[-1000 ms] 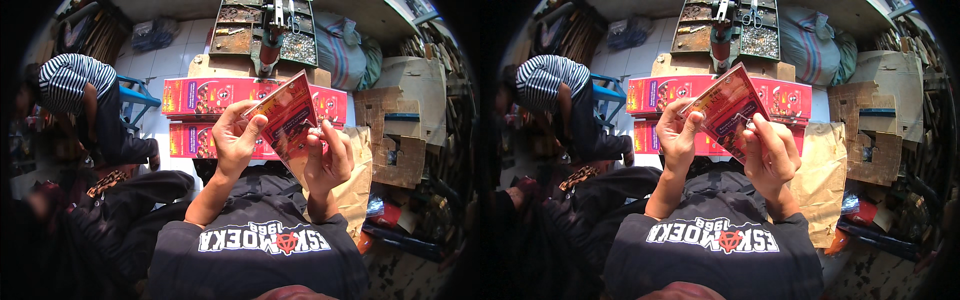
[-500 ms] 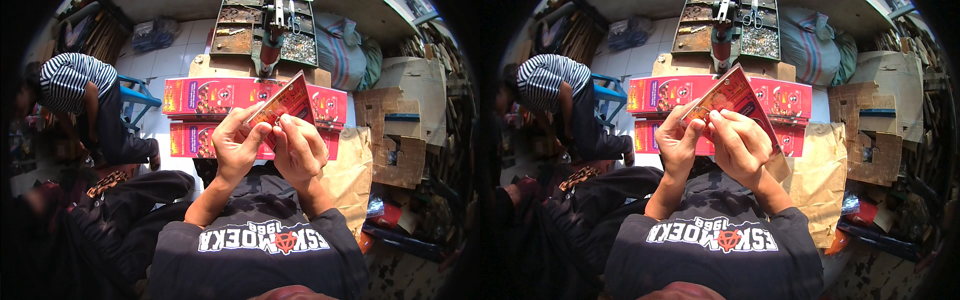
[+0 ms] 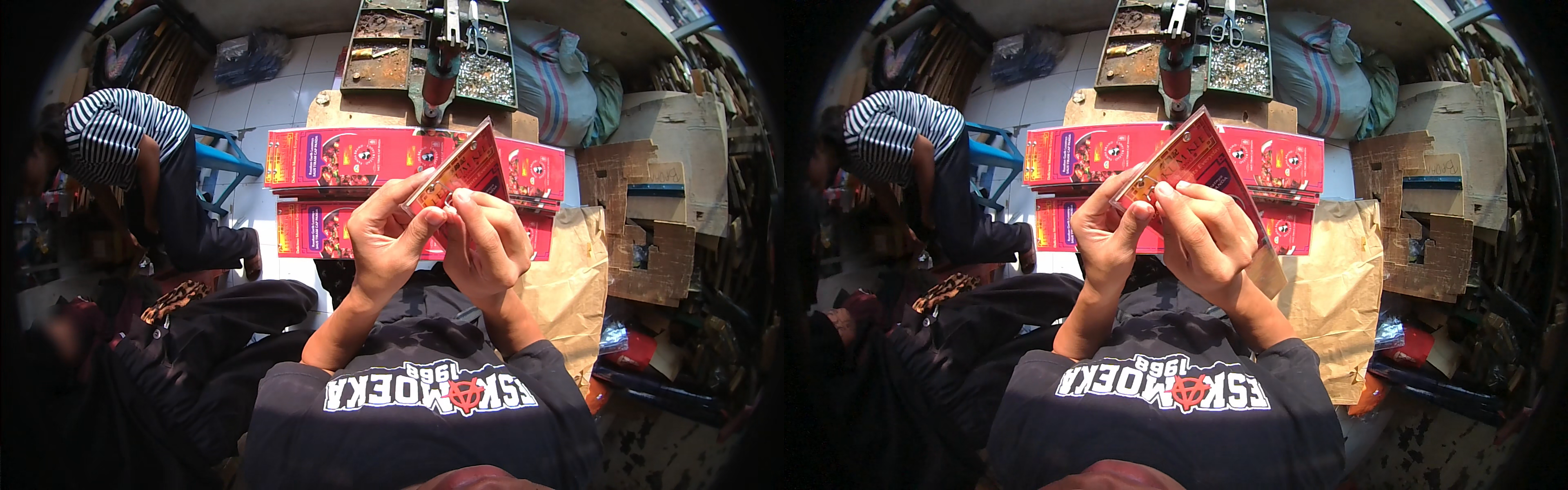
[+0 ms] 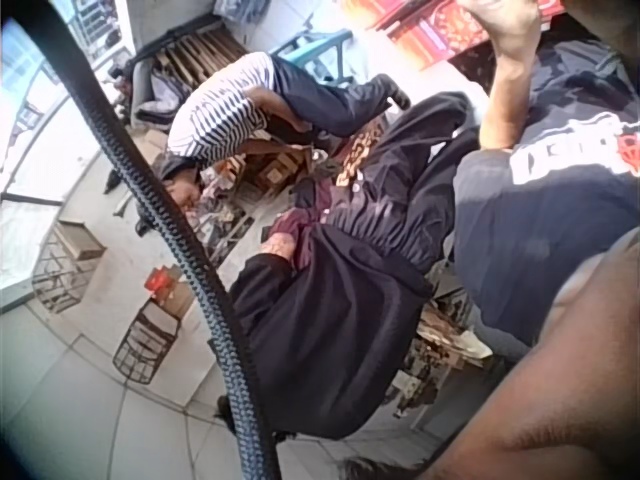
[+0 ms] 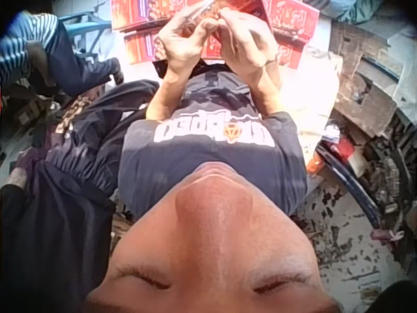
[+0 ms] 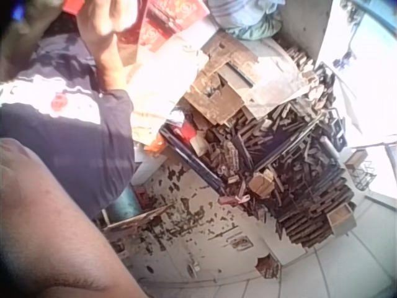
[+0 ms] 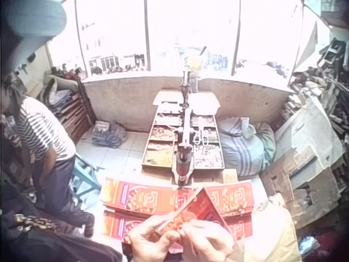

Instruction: The person assembles cardboard product packaging by hand, folding the cardboard and inserting small metal components into pre-cut holes.

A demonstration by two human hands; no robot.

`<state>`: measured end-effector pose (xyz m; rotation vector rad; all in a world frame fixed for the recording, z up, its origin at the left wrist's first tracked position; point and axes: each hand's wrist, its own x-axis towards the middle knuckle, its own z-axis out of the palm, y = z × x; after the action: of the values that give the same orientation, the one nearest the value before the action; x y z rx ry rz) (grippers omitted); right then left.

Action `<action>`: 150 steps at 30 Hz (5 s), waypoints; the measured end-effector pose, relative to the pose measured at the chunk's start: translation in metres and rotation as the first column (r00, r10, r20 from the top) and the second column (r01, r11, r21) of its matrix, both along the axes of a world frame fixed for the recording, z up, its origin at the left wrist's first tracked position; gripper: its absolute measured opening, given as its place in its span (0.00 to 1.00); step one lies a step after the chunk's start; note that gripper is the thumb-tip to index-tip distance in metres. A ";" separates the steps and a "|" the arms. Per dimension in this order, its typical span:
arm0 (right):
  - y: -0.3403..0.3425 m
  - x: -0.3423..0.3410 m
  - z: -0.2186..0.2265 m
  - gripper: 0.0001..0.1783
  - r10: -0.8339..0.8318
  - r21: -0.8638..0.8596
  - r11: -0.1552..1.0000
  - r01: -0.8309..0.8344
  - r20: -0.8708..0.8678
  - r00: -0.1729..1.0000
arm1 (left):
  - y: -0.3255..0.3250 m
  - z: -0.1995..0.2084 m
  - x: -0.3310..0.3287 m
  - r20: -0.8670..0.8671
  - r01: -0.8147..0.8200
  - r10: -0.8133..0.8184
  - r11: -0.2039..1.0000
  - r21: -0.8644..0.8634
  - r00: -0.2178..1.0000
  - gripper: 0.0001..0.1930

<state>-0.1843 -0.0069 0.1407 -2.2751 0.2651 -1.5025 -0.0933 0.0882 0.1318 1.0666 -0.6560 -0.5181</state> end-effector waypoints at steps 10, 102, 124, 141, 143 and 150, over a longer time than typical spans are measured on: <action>0.001 -0.001 -0.002 0.20 0.006 -0.003 1.000 -0.006 0.026 1.000 | 0.005 0.000 0.012 -0.322 0.172 -0.261 0.945 -0.279 0.910 0.18; -0.149 -0.125 -0.118 0.21 -0.408 0.891 0.430 0.144 0.049 0.911 | 0.098 -0.109 0.115 -0.394 -0.491 0.503 0.860 0.138 0.769 0.15; -0.152 -0.109 -0.176 0.21 -0.486 0.785 0.509 0.354 -0.078 0.870 | 0.079 -0.120 0.122 0.831 -0.776 -0.164 0.301 0.555 0.531 0.46; -0.162 -0.090 -0.198 0.22 -0.619 0.653 0.617 0.439 0.058 0.784 | 0.093 -0.131 0.146 0.831 -0.746 -0.101 0.391 0.539 0.548 0.56; -0.160 -0.086 -0.198 0.19 -0.646 0.649 0.625 0.435 0.116 0.755 | 0.093 -0.132 0.148 0.832 -0.744 -0.093 0.402 0.534 0.547 0.56; -0.155 -0.088 -0.188 0.18 -0.695 0.677 0.542 0.498 0.028 0.719 | 0.095 -0.134 0.149 0.833 -0.768 -0.164 0.326 0.551 0.528 0.57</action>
<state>-0.2725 -0.1624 -0.0473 -1.4147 1.3764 -1.6770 0.0555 0.1837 -0.0020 2.6081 -0.8702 0.1572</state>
